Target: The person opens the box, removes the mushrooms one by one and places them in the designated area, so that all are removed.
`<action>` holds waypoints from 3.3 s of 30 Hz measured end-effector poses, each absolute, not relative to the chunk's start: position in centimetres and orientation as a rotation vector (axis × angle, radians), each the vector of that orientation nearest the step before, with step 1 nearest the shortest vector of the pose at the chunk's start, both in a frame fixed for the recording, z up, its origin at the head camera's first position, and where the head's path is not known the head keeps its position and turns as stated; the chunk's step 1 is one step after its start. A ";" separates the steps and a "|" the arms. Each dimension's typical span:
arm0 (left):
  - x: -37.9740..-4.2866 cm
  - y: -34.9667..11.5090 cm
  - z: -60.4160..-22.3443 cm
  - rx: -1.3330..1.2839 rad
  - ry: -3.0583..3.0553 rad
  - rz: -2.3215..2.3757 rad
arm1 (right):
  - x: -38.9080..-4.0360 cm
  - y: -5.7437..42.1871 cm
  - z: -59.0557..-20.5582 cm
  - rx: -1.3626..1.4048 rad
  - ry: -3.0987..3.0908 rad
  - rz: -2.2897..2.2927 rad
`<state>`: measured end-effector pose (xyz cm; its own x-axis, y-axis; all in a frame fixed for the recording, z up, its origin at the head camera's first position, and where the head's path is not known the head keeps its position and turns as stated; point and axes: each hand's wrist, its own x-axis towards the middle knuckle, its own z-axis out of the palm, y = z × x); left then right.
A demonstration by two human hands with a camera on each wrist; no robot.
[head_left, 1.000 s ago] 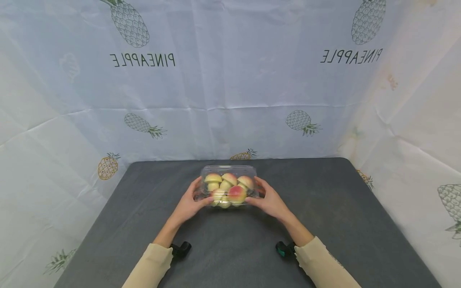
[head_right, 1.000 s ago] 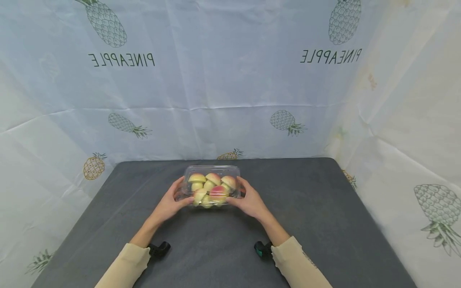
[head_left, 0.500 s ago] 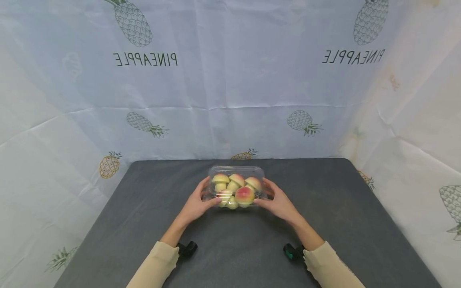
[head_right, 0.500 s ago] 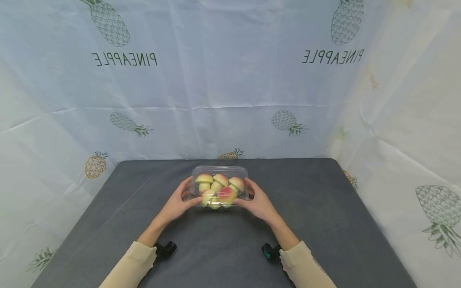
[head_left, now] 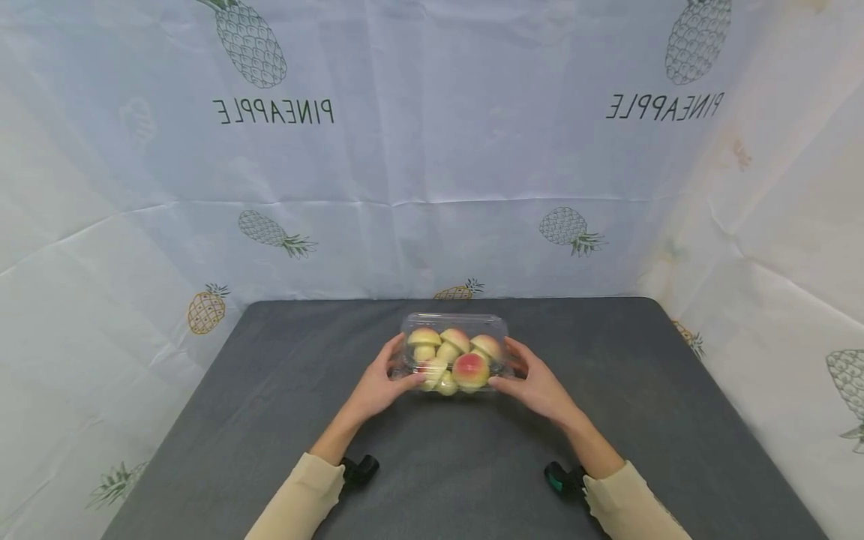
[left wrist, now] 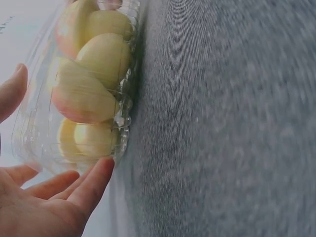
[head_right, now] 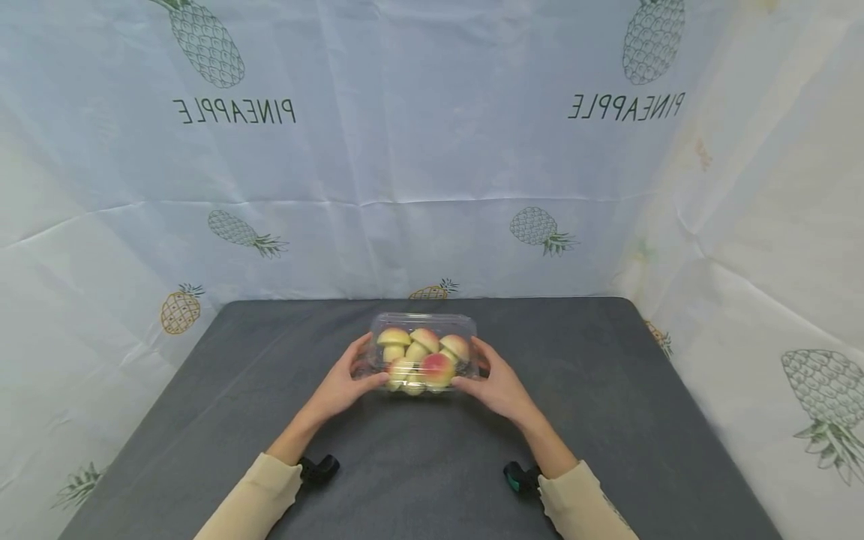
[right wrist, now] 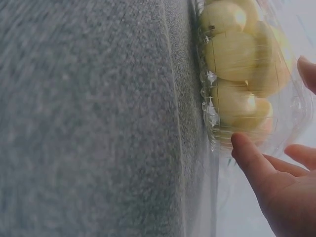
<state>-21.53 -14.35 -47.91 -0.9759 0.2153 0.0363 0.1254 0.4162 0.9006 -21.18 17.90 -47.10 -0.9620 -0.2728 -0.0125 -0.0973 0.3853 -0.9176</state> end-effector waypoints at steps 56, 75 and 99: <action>-21.7 -13.9 -47.9 0.401 2.526 1.499 | -20.2 21.9 -47.7 -0.626 2.150 -1.652; -21.8 -13.9 -48.0 0.412 2.547 1.482 | -20.2 21.1 -47.4 -0.445 2.141 -1.678; -21.7 -13.7 -47.9 0.367 2.522 1.509 | -20.2 20.9 -47.2 -0.496 2.285 -1.588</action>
<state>-21.70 -13.70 -47.94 -0.9534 0.3006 -0.0271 0.1183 0.4548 0.8827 -20.17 20.91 -47.23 -0.8908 -0.4506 -0.0583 -0.1023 0.3241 -0.9405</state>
